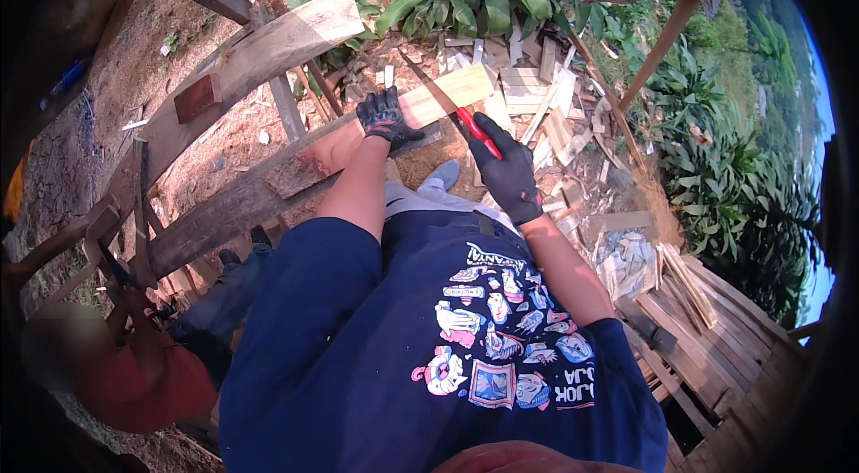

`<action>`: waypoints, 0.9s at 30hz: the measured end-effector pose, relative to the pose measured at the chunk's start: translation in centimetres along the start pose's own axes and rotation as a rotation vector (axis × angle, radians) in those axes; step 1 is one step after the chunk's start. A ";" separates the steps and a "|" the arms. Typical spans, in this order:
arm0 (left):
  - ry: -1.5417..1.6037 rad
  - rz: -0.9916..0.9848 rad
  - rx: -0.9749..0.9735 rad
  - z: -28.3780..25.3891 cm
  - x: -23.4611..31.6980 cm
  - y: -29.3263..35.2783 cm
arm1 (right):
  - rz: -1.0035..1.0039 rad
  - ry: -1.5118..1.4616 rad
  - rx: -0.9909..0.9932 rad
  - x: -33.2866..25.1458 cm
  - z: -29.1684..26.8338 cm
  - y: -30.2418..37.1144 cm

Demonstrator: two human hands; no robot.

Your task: The person uses a hand saw to cut a piece of wood placed on a wooden frame. They hold the wood with one hand and saw with the other, making repeated back-and-forth strokes until the wood is cut.

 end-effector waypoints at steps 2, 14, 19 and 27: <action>-0.012 -0.014 0.036 -0.2 -0.2 0.3 | 0.004 0.021 0.008 -0.2 0.1 0.3; 0.122 -0.003 -0.061 1.6 0.7 0.1 | 0.067 0.137 -0.064 -1.5 -4.0 7.2; 0.146 -0.021 -0.097 0.8 0.4 0.7 | 0.277 0.135 -0.137 -3.6 -6.0 10.7; 0.210 -0.043 -0.011 1.6 0.4 0.5 | 0.237 0.054 0.051 -5.7 -4.8 5.8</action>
Point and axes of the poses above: each hand's wrist, its own y-axis away from the middle knuckle, its own z-axis out of the palm, x = y × z, the point moved 10 cm from there along -y, towards the middle knuckle, and after that the axes turned 15 degrees about z, right-handed, at the moved point
